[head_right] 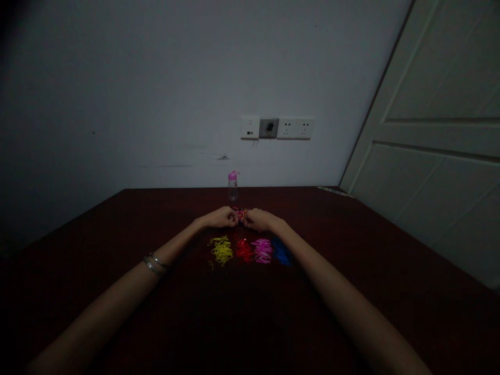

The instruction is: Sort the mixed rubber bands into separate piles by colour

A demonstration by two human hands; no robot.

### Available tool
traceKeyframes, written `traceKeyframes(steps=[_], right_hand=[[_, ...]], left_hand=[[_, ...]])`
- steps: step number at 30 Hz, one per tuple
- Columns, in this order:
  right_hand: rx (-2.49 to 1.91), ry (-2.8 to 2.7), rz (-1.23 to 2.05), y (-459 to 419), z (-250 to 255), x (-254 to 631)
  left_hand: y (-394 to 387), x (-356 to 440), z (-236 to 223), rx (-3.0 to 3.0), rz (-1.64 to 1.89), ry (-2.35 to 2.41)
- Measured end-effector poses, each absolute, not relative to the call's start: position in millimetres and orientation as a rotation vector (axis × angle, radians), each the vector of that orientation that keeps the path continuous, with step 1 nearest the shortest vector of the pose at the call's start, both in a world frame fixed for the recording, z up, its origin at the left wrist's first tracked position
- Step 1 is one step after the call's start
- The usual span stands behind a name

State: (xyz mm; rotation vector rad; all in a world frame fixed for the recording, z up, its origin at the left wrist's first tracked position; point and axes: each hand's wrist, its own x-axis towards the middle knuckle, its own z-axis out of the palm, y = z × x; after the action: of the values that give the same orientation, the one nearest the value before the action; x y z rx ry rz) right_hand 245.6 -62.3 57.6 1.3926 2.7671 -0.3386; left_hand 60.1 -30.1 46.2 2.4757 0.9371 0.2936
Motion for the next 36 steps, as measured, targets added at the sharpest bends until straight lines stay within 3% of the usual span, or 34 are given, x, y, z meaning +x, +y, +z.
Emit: traceKeyframes(steps=[5,13,25,36], right_hand=[[1.38,2.811,-0.268,-65,56,255],[1.605,2.783,-0.688,-82,74,306],[1.781,2.607,-0.899,-95,64,377],[2.029,2.75,-0.654,-102,61,395]], left_hand=[[-30,55,54,2.431,0.321,0.956],[-38,63,55,2.391,0.376,0.943],[-54,153,65,2.635,0.335,0.966],[-46,196,35,2.57,0.551,0.777]])
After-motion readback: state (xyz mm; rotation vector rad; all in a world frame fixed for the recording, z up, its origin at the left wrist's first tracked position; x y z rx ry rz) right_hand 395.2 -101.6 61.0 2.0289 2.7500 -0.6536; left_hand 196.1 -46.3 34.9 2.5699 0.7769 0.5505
